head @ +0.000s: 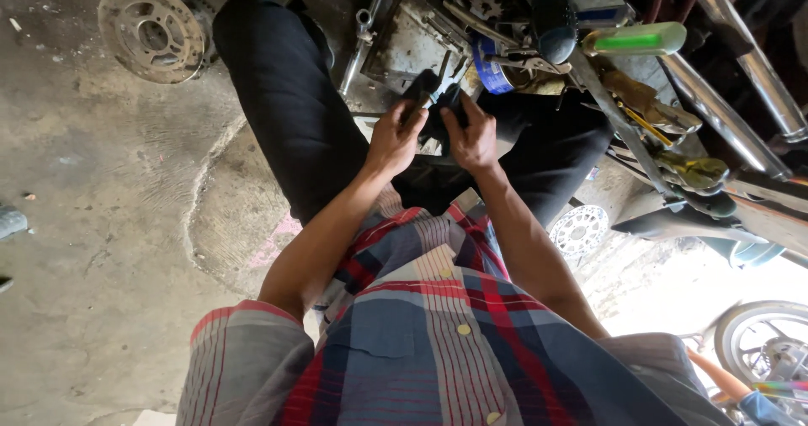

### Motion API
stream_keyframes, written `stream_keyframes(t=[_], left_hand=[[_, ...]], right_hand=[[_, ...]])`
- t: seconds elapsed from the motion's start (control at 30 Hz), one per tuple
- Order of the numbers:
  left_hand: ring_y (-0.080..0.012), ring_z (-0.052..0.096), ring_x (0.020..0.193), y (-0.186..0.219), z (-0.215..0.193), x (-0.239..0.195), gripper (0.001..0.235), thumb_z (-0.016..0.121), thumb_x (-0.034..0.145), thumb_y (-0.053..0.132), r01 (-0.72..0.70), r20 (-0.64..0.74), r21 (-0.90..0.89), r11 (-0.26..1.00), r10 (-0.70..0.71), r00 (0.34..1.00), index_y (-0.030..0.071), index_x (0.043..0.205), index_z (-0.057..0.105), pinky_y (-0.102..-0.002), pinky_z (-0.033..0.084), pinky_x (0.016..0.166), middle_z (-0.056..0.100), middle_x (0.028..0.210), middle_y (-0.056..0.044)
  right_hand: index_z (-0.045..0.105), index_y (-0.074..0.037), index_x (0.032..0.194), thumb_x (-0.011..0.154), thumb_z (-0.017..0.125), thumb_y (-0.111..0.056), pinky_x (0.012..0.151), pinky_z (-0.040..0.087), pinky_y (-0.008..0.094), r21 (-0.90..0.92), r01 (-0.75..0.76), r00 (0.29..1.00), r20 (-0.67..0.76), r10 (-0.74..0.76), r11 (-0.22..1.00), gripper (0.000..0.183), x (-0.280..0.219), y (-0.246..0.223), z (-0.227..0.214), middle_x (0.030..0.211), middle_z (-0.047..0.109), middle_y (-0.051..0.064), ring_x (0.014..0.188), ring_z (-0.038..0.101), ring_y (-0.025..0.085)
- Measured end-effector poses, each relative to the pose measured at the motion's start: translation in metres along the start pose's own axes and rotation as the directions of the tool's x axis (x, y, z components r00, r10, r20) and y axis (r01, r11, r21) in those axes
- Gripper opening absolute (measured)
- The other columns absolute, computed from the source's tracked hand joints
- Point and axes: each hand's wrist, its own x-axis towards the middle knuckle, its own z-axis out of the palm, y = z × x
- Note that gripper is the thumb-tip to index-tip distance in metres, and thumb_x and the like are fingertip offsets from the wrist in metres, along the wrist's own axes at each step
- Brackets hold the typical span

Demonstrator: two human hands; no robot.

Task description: The person sits on the workshop floor and uses pliers to grip and pull at a small dark shoe-like item, steadying it with a cloth on their lap. They repeatedly reposition the item and the pliers while working on it.

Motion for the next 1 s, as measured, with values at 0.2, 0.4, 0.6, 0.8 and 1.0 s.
stream_keyframes(t=[0.2, 0.4, 0.6, 0.8, 1.0], left_hand=[[-0.0143, 0.065, 0.083, -0.061, 0.015, 0.023, 0.035, 0.07, 0.111, 0.033, -0.375, -0.202, -0.227, 0.899, 0.334, 0.921, 0.001, 0.125, 0.07, -0.032, 0.052, 0.073, 0.072, 0.097, 0.0], [-0.0015, 0.038, 0.05, -0.012, -0.006, 0.005, 0.033, 0.069, 0.101, 0.025, -0.01, -0.025, -0.678, 0.735, -0.01, 1.0, 0.002, 0.124, 0.065, -0.022, 0.029, 0.043, 0.052, 0.073, 0.007], [-0.0021, 0.038, 0.05, -0.019, -0.004, 0.009, 0.036, 0.069, 0.101, 0.025, -0.051, -0.066, -0.701, 0.712, 0.006, 0.998, 0.001, 0.127, 0.065, -0.022, 0.029, 0.044, 0.052, 0.072, 0.006], [-0.0043, 0.046, 0.059, -0.014, -0.01, 0.003, 0.041, 0.068, 0.103, 0.027, -0.126, -0.07, -0.657, 0.743, 0.107, 0.992, -0.002, 0.131, 0.064, -0.023, 0.037, 0.051, 0.058, 0.081, 0.002], [-0.0044, 0.047, 0.062, -0.013, -0.014, 0.004, 0.043, 0.066, 0.105, 0.026, -0.174, -0.091, -0.687, 0.706, 0.154, 0.984, -0.002, 0.137, 0.06, -0.023, 0.038, 0.054, 0.059, 0.091, 0.0]], right_hand=[[0.069, 0.005, 0.123, 0.107, 0.059, -0.037, 0.088, 0.058, 0.035, 0.824, -0.347, 0.936, 0.274, 0.222, 0.448, 0.045, 0.005, 0.047, 0.023, 0.111, 0.075, 0.012, 0.095, 0.071, 0.021], [0.066, -0.004, 0.119, 0.108, 0.057, -0.037, 0.089, 0.056, 0.041, 0.833, -0.537, 0.838, 0.508, 0.2, 0.132, 0.037, 0.007, 0.051, 0.012, 0.105, 0.072, 0.009, 0.095, 0.069, 0.023], [0.064, -0.002, 0.125, 0.102, 0.063, -0.027, 0.103, 0.052, 0.044, 0.85, -0.504, 0.863, 0.5, 0.066, 0.155, 0.034, 0.004, 0.05, 0.007, 0.118, 0.07, 0.01, 0.109, 0.066, 0.024], [0.064, -0.005, 0.127, 0.094, 0.068, -0.026, 0.105, 0.051, 0.043, 0.843, -0.533, 0.845, 0.534, 0.008, 0.066, 0.039, -0.006, 0.034, 0.006, 0.119, 0.069, 0.008, 0.112, 0.066, 0.023], [0.066, -0.007, 0.122, 0.092, 0.069, -0.027, 0.101, 0.054, 0.043, 0.858, -0.512, 0.854, 0.513, 0.085, -0.034, 0.037, -0.017, 0.076, 0.021, 0.113, 0.072, 0.009, 0.105, 0.069, 0.023]])
